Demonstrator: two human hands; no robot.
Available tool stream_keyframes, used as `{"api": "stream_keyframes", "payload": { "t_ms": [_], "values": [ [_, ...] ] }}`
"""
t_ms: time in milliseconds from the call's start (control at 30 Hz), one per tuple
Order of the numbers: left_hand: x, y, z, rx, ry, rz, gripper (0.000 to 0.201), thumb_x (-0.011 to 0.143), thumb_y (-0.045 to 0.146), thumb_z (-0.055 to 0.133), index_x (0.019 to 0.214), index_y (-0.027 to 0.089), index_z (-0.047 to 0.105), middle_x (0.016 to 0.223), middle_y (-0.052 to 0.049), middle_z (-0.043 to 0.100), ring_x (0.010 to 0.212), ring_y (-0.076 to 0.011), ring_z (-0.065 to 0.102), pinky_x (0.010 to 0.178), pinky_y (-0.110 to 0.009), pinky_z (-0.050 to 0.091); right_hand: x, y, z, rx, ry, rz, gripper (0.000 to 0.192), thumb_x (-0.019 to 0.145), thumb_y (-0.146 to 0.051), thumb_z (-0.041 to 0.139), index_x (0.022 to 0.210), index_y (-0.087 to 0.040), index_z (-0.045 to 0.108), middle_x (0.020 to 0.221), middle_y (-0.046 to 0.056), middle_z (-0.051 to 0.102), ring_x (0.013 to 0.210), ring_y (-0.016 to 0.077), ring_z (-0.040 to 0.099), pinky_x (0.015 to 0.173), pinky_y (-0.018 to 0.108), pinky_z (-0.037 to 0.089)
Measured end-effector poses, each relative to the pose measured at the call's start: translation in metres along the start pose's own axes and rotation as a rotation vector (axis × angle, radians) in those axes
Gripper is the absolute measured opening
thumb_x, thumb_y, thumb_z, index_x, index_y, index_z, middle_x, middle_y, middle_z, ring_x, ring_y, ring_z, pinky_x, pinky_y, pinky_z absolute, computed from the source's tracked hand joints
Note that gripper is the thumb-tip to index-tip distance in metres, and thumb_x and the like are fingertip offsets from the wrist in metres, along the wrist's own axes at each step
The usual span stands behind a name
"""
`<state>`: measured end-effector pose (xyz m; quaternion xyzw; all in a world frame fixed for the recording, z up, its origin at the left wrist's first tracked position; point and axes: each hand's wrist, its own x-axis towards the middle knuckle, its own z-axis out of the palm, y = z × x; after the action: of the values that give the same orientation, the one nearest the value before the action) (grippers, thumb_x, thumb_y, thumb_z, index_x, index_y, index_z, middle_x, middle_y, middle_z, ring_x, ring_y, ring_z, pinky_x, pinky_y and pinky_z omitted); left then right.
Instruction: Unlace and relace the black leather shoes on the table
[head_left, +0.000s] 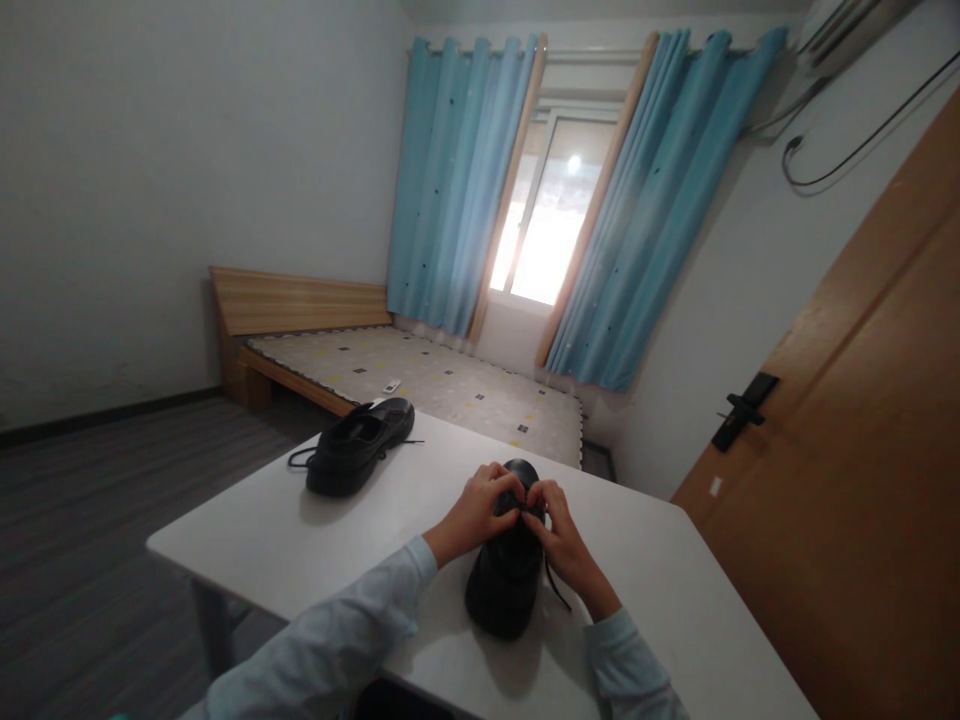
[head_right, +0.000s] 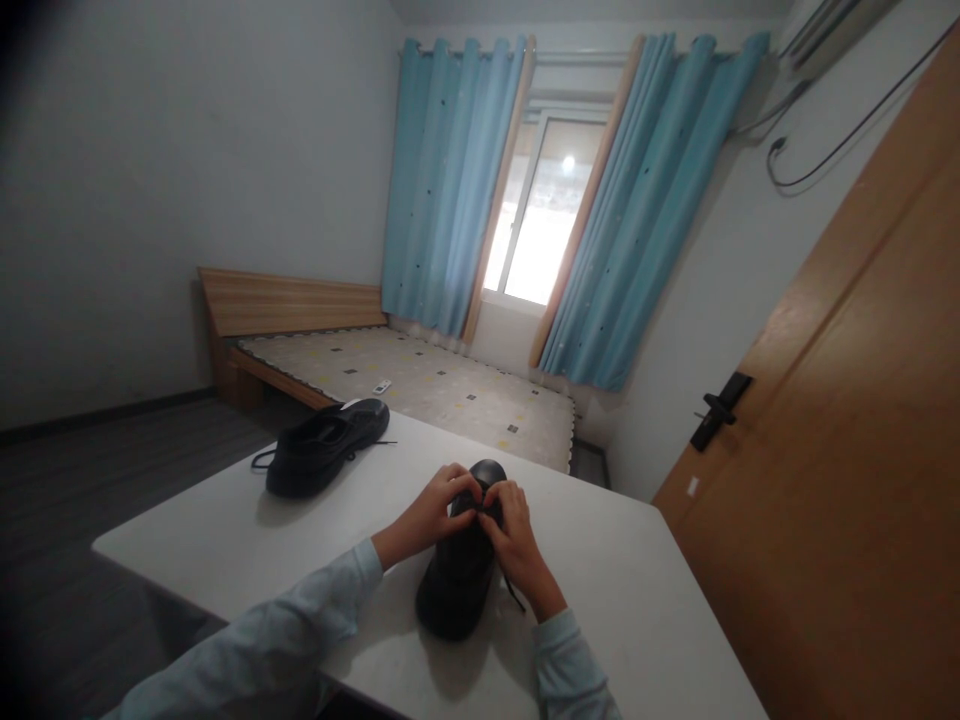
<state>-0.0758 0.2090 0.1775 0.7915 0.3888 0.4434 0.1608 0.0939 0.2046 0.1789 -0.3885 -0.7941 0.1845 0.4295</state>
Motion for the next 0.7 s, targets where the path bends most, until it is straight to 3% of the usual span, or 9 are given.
{"api": "stream_keyframes", "payload": {
  "t_ms": [500, 700],
  "values": [
    [-0.0009, -0.0043, 0.0027, 0.013, -0.008, 0.011, 0.013, 0.070, 0.016, 0.062, 0.082, 0.018, 0.059, 0.096, -0.005, 0.054, 0.096, -0.0219, 0.047, 0.086, -0.035, 0.040, 0.0012, -0.0051, 0.0002, -0.129, -0.015, -0.098, 0.016, 0.071, -0.008, 0.051, 0.080, -0.021, 0.049, 0.084, 0.002, 0.048, 0.083, 0.0203, 0.047, 0.074, 0.033, 0.037],
    [-0.0001, -0.0020, 0.0021, 0.019, -0.014, -0.017, 0.009, 0.073, 0.016, 0.058, 0.081, 0.018, 0.057, 0.095, -0.005, 0.053, 0.096, -0.0217, 0.047, 0.085, -0.035, 0.039, 0.0006, -0.0046, 0.0033, -0.055, 0.001, -0.099, 0.012, 0.076, -0.011, 0.050, 0.079, -0.022, 0.046, 0.085, 0.002, 0.046, 0.083, 0.0197, 0.046, 0.074, 0.033, 0.037]
  ]
}}
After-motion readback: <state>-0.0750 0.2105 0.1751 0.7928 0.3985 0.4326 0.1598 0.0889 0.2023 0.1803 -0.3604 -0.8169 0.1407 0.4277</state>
